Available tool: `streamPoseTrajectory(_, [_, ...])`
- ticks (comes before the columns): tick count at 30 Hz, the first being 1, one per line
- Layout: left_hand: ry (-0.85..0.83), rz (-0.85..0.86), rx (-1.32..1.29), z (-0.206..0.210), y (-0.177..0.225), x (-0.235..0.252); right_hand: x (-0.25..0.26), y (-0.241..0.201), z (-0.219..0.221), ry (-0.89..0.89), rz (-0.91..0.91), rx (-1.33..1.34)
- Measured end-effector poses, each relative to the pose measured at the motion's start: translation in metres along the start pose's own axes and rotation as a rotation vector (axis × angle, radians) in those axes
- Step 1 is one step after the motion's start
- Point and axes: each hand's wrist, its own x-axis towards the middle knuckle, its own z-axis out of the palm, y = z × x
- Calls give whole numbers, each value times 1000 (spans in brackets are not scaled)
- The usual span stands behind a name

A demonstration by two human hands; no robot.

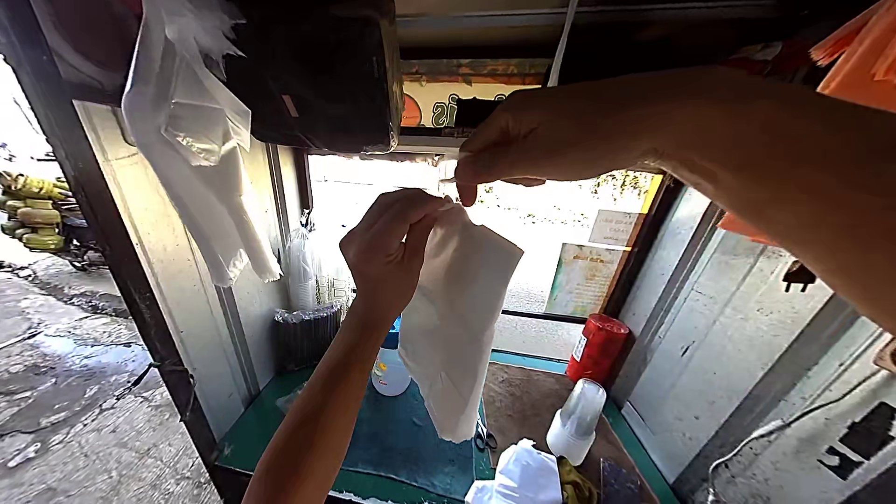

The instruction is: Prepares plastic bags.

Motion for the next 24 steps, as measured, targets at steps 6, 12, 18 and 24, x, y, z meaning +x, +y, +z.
streamPoseTrajectory(6, [2, 46, -13, -3, -1, -4, -9, -44, 3, -3, 260, -169])
streamPoseTrajectory(12, [-29, 65, 13, -3, 0, -8, 18, -23, -8, -198, 29, -283])
streamPoseTrajectory(18, [-23, 87, -10, -3, -7, -11, 32, -31, -9, -165, 68, -421])
streamPoseTrajectory(24, [-33, 103, -12, -4, -9, -12, 61, 0, -22, -343, -228, -322])
